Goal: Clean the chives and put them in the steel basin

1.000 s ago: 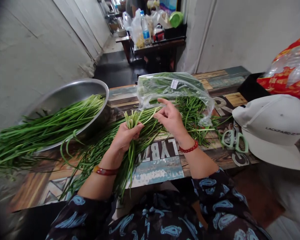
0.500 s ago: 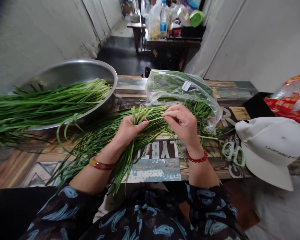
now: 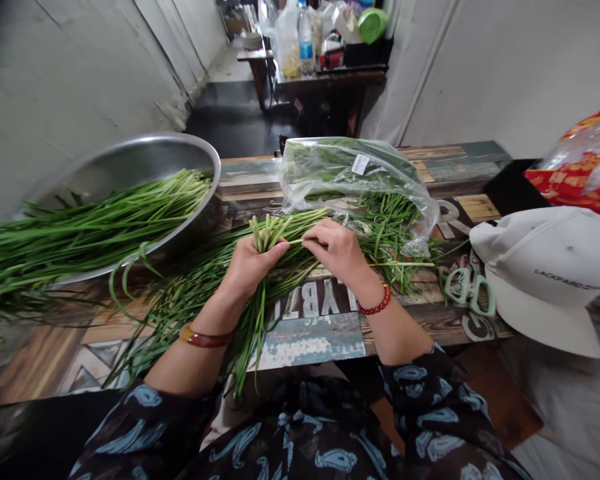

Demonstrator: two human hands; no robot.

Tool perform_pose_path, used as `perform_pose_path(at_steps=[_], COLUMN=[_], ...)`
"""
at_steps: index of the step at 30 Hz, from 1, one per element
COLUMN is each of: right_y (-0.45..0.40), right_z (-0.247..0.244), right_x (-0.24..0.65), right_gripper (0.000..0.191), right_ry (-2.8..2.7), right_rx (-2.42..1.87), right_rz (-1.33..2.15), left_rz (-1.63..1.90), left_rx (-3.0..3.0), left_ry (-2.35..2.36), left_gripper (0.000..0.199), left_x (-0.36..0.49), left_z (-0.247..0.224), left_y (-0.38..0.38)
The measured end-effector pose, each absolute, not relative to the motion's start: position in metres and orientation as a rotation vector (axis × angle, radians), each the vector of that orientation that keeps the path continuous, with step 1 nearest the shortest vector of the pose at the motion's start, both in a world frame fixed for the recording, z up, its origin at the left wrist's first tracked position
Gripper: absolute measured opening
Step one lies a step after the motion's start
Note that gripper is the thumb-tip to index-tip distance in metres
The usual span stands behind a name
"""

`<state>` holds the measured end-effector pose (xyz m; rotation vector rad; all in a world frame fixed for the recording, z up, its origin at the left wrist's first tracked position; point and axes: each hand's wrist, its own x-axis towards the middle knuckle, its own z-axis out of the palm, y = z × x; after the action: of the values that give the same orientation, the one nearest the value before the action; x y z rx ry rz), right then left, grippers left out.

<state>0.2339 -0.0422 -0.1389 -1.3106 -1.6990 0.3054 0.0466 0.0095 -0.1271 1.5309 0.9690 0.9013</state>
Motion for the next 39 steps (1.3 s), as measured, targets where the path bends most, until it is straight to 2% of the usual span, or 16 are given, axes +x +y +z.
perform_pose_path(at_steps=[3,9,15,29,32,35,37,39], right_y=[-0.039,-0.036,-0.036,-0.043,-0.043,-0.042,-0.041,-0.040], right_z=[-0.141,-0.147,-0.145,-0.123,-0.124,-0.128,-0.131,-0.135], right_x=[0.232,0.220,0.213,0.255,0.266,0.270,0.268,0.264], right_gripper=[0.009,0.018,0.017,0.033,0.033,0.011,0.028,0.038], right_ry=[-1.449,-0.904,-0.693,-0.736,-0.828,-1.044,-1.192,-1.283], right_rx=[-1.292,-1.110,-1.028,-1.024,-1.200,-1.421,-1.431,-1.356], right_rz=[0.546,1.109,1.260,0.963,0.667,0.261,0.243,0.448], left_rz=[0.894,0.889,0.859,0.877,0.865,0.848,0.844,0.837], left_rx=[1.501,1.473,1.500,1.399,1.318,1.264,1.252,1.257], left_ry=[0.950,0.922,0.872,0.938,0.938,0.922,0.919,0.913], left_gripper=[0.024,0.028,0.023,0.026,0.030,0.034,0.035,0.036], left_x=[0.046,0.047,0.050,0.046,0.046,0.046,0.045,0.045], left_z=[-0.127,-0.125,-0.127,-0.134,-0.132,-0.130,-0.130,-0.130], left_y=[0.009,0.007,0.005,0.012,0.013,0.012,0.012,0.012])
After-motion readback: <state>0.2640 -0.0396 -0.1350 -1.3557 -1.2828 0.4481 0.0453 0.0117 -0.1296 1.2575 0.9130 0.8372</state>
